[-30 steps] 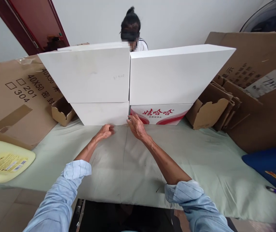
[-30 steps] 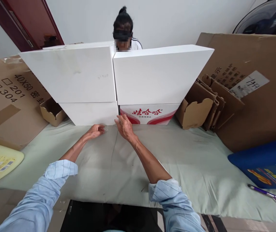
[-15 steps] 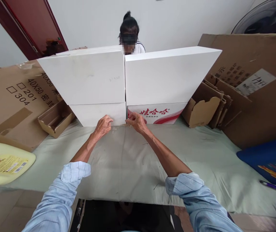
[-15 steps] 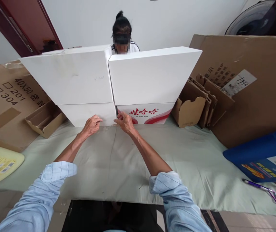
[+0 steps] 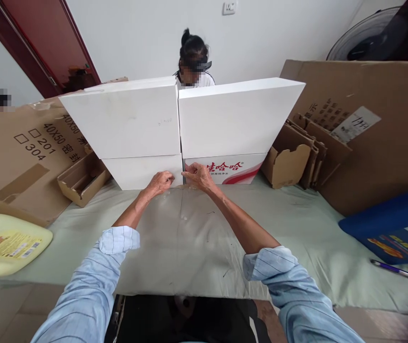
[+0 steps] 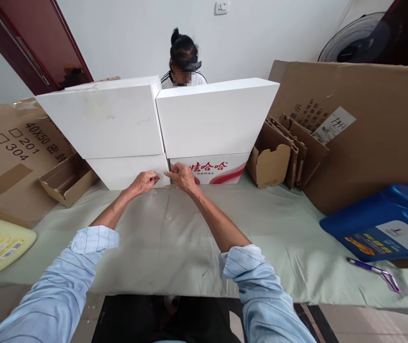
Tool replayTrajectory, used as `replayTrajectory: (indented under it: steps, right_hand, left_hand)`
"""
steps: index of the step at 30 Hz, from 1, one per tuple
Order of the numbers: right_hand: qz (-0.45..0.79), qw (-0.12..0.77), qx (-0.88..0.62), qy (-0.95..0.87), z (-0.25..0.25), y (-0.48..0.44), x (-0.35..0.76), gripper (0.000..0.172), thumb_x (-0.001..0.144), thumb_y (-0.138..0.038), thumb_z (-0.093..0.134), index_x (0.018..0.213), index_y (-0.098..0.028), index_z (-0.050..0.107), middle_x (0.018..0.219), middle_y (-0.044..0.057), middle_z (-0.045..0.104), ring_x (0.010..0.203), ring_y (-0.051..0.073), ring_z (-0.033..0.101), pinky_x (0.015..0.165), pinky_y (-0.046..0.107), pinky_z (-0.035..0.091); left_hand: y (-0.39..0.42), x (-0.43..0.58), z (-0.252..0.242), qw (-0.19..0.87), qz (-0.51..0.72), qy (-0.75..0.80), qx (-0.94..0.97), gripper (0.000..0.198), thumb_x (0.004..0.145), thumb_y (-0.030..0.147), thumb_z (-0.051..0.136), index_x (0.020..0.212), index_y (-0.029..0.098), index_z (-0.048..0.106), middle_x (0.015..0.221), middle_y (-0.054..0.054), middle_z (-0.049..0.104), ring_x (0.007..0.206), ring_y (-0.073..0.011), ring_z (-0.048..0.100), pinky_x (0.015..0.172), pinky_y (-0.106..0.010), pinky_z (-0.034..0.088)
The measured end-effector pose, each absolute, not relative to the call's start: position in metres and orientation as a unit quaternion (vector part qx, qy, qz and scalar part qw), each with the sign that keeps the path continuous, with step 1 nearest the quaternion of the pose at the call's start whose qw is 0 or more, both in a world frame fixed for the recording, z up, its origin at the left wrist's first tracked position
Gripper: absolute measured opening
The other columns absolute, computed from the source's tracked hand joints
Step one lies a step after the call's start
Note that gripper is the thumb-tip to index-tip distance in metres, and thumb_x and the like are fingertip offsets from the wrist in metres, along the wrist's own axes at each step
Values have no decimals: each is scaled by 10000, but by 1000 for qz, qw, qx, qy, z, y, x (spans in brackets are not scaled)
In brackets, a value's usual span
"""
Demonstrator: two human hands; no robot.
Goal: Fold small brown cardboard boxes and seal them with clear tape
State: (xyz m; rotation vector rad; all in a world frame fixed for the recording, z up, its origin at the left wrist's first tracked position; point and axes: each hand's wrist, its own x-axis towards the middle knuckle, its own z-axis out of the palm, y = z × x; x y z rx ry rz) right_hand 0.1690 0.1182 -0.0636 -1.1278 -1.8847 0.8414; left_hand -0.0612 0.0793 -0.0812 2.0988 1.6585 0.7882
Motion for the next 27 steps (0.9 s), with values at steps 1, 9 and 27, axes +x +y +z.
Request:
replayTrajectory:
  steps: [1,9,27]
  right_hand:
    - [330,391,-442,-737,-64,117,172,441,817,-625,738,742,-229,560,722,-28,559,734,155,463,665,290,335]
    - [369,417,-409,-723,-62,110,178,344,893,-508,536,712,-219,581,646,-17,516,649,150,469,615,294,360]
    - [344,417,-153,-827,-43,-89,133,363,1074,-527,644,1328,-269,630,1217,95,681,991,244,661,839,389,566]
  left_hand:
    - [79,-64,-81,168,277,588,741,257,1054,428,721,1032,174,748,1105,-67,775,1026,-220,732,983,-445,614]
    - [64,-68,-75,152,304,599,725,299,1060,449,712,1034,153,740,977,-34,755,868,-190,727,838,-381,634]
    - [63,-32,-10,54,245,602,758,229,1061,387,720,1104,163,747,1188,-85,765,1091,-235,733,1010,-468,621]
